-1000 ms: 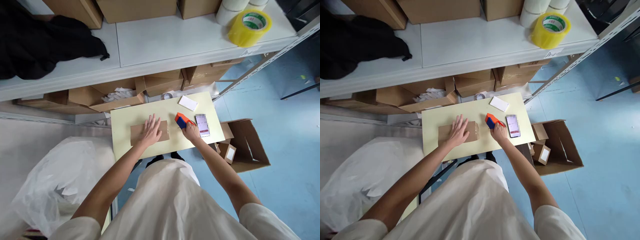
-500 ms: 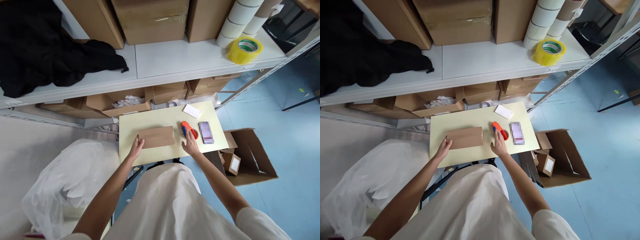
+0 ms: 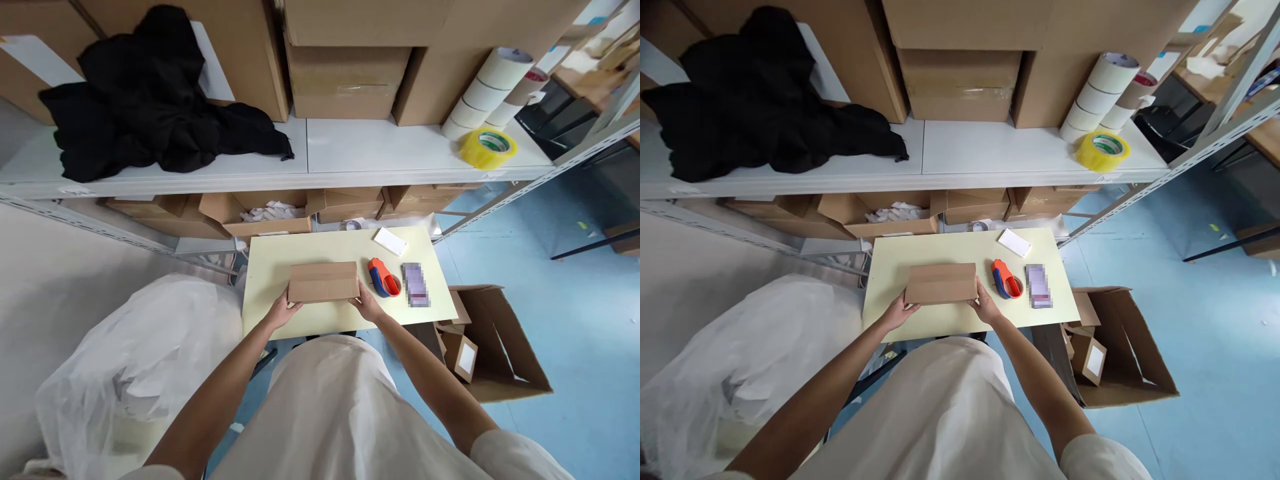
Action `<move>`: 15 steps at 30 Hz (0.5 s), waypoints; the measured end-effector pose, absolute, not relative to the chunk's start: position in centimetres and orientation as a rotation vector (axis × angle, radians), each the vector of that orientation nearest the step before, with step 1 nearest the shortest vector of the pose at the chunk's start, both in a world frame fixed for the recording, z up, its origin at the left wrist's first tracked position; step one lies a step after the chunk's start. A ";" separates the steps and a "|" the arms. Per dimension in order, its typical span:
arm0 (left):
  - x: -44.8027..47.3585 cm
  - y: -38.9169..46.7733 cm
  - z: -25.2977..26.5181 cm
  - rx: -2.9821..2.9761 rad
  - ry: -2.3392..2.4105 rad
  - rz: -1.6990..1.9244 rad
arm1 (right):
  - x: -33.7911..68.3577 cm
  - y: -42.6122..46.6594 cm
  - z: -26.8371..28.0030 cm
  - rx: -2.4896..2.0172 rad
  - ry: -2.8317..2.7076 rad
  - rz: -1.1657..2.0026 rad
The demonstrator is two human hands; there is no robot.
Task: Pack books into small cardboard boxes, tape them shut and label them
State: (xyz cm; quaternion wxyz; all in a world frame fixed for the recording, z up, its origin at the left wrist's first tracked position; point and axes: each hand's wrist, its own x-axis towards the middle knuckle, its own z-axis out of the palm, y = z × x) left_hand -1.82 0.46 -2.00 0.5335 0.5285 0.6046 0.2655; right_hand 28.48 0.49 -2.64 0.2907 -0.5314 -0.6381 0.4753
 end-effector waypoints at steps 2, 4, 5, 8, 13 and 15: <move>-1.8 0.8 -1.7 1.250 1.420 0.646 | 28.5 0.9 -1.8 -1.395 -1.645 1.345; -2.0 1.1 -1.1 1.253 1.408 0.656 | 28.6 1.3 -0.6 -1.364 -1.618 1.393; -2.2 1.2 -0.7 1.257 1.413 0.662 | 28.7 1.6 0.0 -1.356 -1.617 1.410; -2.7 1.7 0.3 1.243 1.471 0.721 | 28.5 2.5 1.7 -1.468 -1.609 1.408; -3.0 2.9 0.7 1.067 1.594 0.771 | 27.1 4.3 2.6 -1.941 -1.448 1.270; -2.9 3.5 0.3 1.045 1.646 0.722 | 26.4 4.9 2.2 -2.050 -1.414 1.243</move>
